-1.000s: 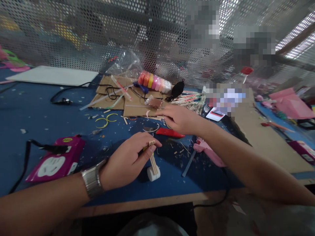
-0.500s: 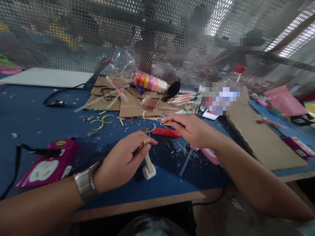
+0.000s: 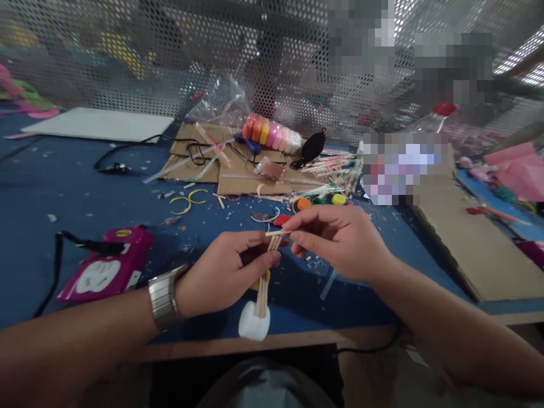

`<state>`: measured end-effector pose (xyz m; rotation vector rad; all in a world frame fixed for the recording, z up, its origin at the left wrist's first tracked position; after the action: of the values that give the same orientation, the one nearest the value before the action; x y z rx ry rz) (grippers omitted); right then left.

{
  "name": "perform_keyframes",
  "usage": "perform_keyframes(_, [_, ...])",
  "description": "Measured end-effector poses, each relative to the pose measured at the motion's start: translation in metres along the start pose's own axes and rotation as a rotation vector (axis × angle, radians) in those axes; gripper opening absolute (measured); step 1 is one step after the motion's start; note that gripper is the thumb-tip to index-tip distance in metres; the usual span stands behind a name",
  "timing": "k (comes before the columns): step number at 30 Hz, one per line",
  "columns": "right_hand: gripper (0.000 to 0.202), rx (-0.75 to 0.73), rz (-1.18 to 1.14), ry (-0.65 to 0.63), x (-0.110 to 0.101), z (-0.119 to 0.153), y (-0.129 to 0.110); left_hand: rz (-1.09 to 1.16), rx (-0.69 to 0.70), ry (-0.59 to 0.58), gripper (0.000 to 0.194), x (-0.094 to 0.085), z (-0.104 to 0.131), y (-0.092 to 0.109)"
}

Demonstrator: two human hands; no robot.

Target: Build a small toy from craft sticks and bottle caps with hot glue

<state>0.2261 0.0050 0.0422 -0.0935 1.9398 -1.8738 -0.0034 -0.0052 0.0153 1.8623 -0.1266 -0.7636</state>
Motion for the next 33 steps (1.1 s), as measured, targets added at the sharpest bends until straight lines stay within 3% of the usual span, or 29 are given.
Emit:
perform_keyframes(9, [0.004, -0.152, 0.138, 0.064, 0.0052, 0.0004, 0.0056, 0.056, -0.059, 0.020, 0.030, -0.0006, 0.0003, 0.0008])
perform_keyframes(28, [0.008, -0.155, 0.220, -0.023, 0.0029, -0.0017, 0.0007, 0.091, -0.085, 0.016, 0.038, -0.0024, -0.0016, -0.0017])
perform_keyframes(33, [0.017, -0.158, 0.232, -0.057, 0.0015, -0.0001, -0.0014, 0.116, -0.132, 0.004, 0.041, -0.0025, -0.0026, 0.0000])
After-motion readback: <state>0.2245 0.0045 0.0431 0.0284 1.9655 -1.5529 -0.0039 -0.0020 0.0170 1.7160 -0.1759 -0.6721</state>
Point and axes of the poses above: each hand's wrist, its own z-axis away from the middle knuckle, its own x-axis out of the palm, y = z × x, the point moved 1 cm from there along -z, towards the middle knuckle, and after that the axes turned 6 degrees about x, right-handed, at the moved point
